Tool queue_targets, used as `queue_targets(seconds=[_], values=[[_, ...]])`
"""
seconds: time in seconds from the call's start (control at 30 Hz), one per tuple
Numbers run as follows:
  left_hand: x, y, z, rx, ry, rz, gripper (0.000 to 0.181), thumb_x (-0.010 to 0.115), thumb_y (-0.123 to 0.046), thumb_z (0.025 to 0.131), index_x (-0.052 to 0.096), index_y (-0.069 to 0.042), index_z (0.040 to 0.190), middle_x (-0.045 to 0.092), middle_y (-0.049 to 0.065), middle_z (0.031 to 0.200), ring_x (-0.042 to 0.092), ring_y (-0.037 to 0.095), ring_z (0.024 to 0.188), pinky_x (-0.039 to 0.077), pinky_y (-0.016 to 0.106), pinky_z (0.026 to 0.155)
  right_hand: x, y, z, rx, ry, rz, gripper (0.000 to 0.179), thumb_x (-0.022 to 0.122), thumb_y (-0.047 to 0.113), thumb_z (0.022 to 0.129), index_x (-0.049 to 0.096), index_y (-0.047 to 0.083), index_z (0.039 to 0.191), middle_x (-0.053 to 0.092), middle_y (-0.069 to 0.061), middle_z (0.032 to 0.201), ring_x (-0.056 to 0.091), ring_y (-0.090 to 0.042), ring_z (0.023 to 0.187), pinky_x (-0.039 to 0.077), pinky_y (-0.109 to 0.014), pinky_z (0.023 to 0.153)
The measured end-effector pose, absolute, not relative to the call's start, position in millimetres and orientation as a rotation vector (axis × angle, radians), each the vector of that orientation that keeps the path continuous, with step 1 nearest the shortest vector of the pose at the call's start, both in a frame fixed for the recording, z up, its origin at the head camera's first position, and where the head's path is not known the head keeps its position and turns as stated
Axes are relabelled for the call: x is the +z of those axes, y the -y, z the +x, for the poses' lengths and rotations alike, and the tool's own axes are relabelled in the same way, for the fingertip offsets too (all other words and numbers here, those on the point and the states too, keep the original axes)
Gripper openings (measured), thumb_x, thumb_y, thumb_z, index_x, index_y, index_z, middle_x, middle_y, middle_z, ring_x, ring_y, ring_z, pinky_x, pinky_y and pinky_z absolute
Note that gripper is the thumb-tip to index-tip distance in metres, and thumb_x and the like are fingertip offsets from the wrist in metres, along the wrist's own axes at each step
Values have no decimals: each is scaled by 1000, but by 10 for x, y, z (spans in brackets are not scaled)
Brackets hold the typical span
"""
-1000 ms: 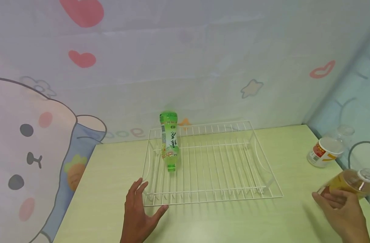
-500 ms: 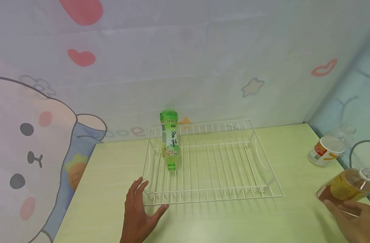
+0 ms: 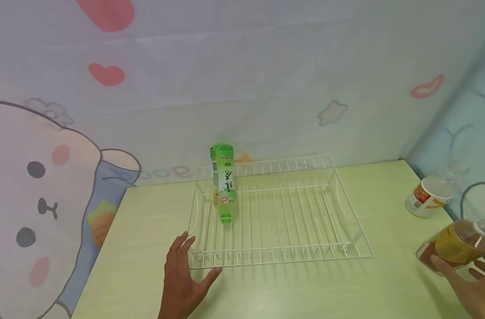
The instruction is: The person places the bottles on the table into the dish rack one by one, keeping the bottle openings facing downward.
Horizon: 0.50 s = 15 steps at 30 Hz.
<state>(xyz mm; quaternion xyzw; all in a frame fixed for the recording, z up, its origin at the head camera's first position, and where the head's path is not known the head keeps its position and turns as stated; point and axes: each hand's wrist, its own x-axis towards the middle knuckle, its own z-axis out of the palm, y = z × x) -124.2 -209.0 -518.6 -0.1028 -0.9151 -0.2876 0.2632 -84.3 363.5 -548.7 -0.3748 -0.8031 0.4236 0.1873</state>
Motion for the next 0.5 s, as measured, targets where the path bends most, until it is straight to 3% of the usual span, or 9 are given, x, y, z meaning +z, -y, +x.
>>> queue_targets(seconds=[0.07, 0.17, 0.37, 0.5], values=[[-5180, 2091, -1235, -778, 2474, -274, 95, 94, -34, 61, 48, 1, 136, 41, 18, 149, 38, 39, 135, 33, 65, 92, -5695, -3811, -938, 1182, 2299, -1061, 111, 78, 37, 84, -3, 21, 159, 9, -19, 163, 28, -48, 142, 29, -52, 114], [-5171, 2091, -1229, -783, 2466, -274, 94, 94, -33, 61, 48, 1, 136, 42, 18, 148, 39, 39, 134, 34, 65, 92, -5852, -3927, -1022, 1153, 2327, -1097, 116, 79, 45, 81, -3, 20, 159, 10, -18, 164, 27, -51, 142, 29, -57, 112], [-5176, 2081, -1238, -769, 2448, -294, 94, 94, -35, 60, 49, 1, 135, 43, 18, 148, 40, 38, 133, 36, 63, 89, -5204, -3465, -961, 1306, 2260, -1064, 102, 76, 25, 86, 5, 21, 160, 15, -18, 162, 24, -49, 143, 28, -57, 112], [-5179, 2079, -1246, -762, 2445, -299, 95, 94, -35, 60, 49, 1, 135, 43, 17, 148, 40, 38, 133, 36, 62, 88, -5122, -3419, -967, 1361, 2232, -1059, 105, 75, 24, 87, -2, 31, 158, 10, -15, 163, 19, -47, 146, 23, -58, 114]])
